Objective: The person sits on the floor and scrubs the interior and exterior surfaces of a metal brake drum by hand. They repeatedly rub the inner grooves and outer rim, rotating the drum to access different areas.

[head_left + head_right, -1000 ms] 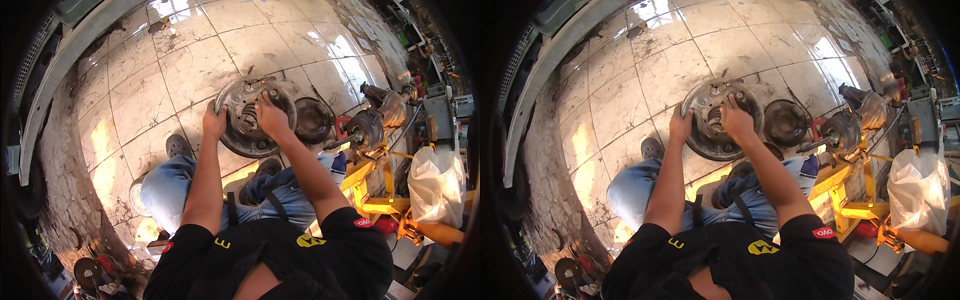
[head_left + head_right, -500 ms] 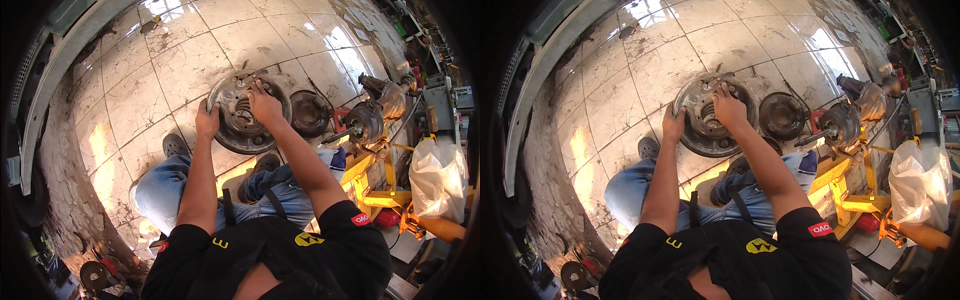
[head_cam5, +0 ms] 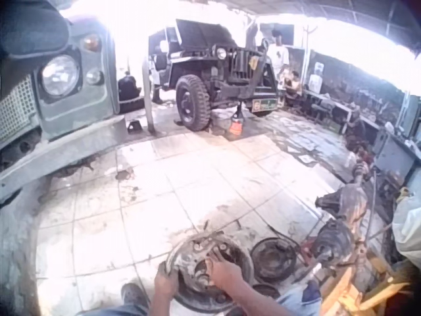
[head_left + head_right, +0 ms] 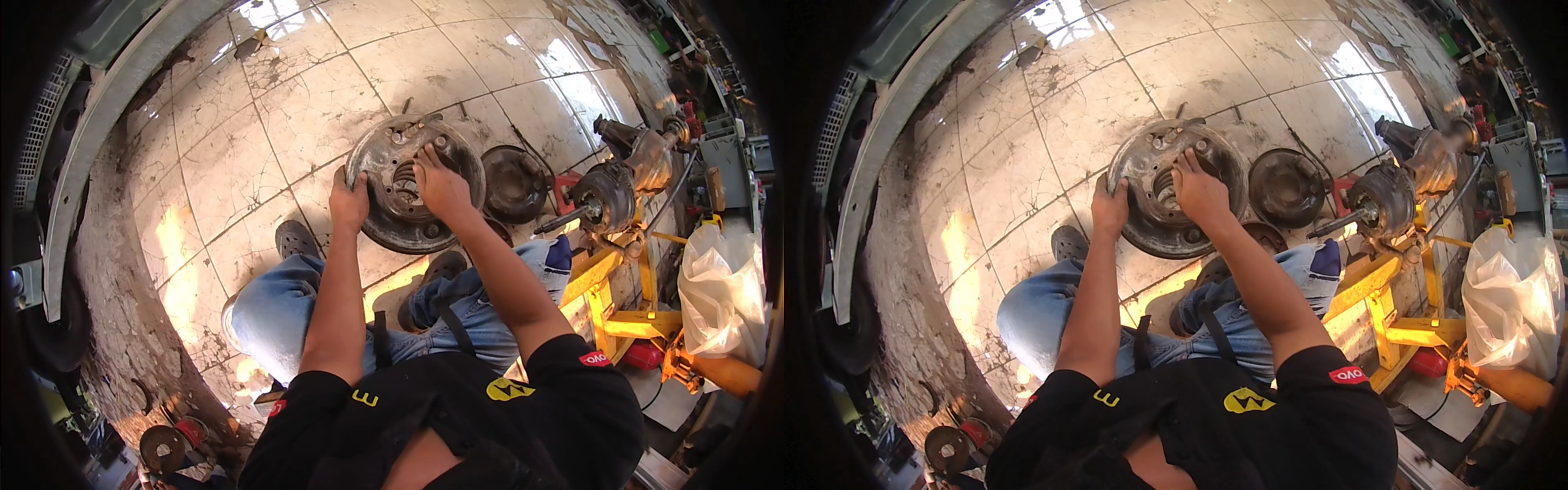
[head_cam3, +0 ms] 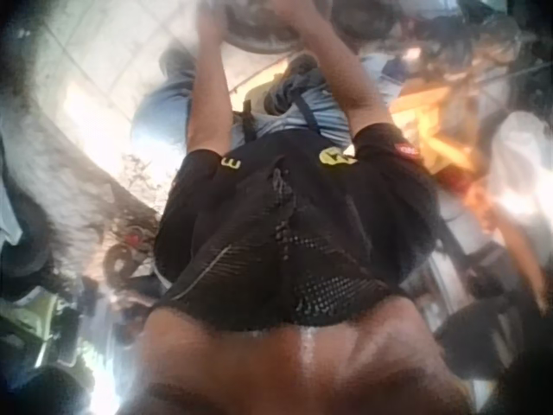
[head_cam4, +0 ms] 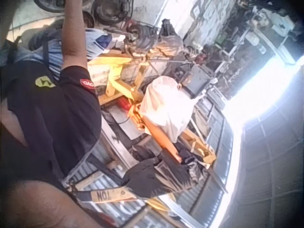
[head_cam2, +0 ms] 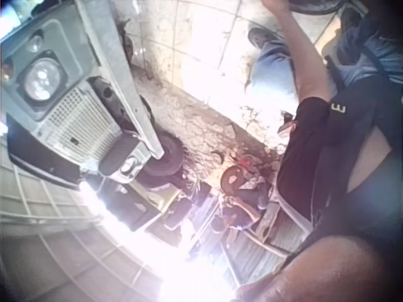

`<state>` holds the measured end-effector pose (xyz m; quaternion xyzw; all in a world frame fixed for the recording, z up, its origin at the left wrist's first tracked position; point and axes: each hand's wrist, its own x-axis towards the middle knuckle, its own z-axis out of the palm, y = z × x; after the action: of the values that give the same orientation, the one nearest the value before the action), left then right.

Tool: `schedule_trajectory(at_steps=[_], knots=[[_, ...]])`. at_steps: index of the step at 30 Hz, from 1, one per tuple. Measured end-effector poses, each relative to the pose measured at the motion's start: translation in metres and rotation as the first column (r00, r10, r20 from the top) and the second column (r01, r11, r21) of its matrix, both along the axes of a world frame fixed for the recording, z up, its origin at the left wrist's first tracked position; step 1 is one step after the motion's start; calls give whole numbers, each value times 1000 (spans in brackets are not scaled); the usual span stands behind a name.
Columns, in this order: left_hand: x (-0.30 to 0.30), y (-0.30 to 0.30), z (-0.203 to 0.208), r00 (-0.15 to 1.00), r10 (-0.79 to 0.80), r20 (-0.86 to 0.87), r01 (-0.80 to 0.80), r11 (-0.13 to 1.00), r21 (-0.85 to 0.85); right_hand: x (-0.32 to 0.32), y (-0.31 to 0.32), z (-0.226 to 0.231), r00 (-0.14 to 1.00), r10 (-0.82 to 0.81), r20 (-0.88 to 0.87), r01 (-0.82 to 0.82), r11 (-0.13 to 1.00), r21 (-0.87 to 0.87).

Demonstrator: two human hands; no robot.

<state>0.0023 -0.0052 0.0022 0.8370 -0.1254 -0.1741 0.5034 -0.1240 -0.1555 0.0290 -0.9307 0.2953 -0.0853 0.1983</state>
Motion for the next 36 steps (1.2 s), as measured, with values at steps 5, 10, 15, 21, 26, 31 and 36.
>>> schedule_trajectory(at_steps=[5,10,15,21,26,31,36], knots=[[0,-3,7,997,-58,-53,54,997,-60,16,-18,8,1000,14,-2,-14,1000,-15],[-3,-6,9,995,-2,-101,5,1000,26,13,-16,11,999,20,-43,-19,999,29],[3,0,-4,998,-30,-48,28,999,-35,1,-11,15,997,68,-38,-67,997,23],[-5,-8,5,999,-9,-40,9,1000,-7,6,-19,9,995,66,-71,-65,998,17],[-2,-5,-8,1000,-15,-11,14,999,-47,-7,-15,8,994,101,-28,-101,995,8],[-6,-11,7,994,-27,-102,24,999,-32,-5,-44,6,984,149,-103,-143,988,59],[2,-3,-6,998,0,-68,-2,999,-35,-27,-33,9,978,184,-102,-177,982,71]])
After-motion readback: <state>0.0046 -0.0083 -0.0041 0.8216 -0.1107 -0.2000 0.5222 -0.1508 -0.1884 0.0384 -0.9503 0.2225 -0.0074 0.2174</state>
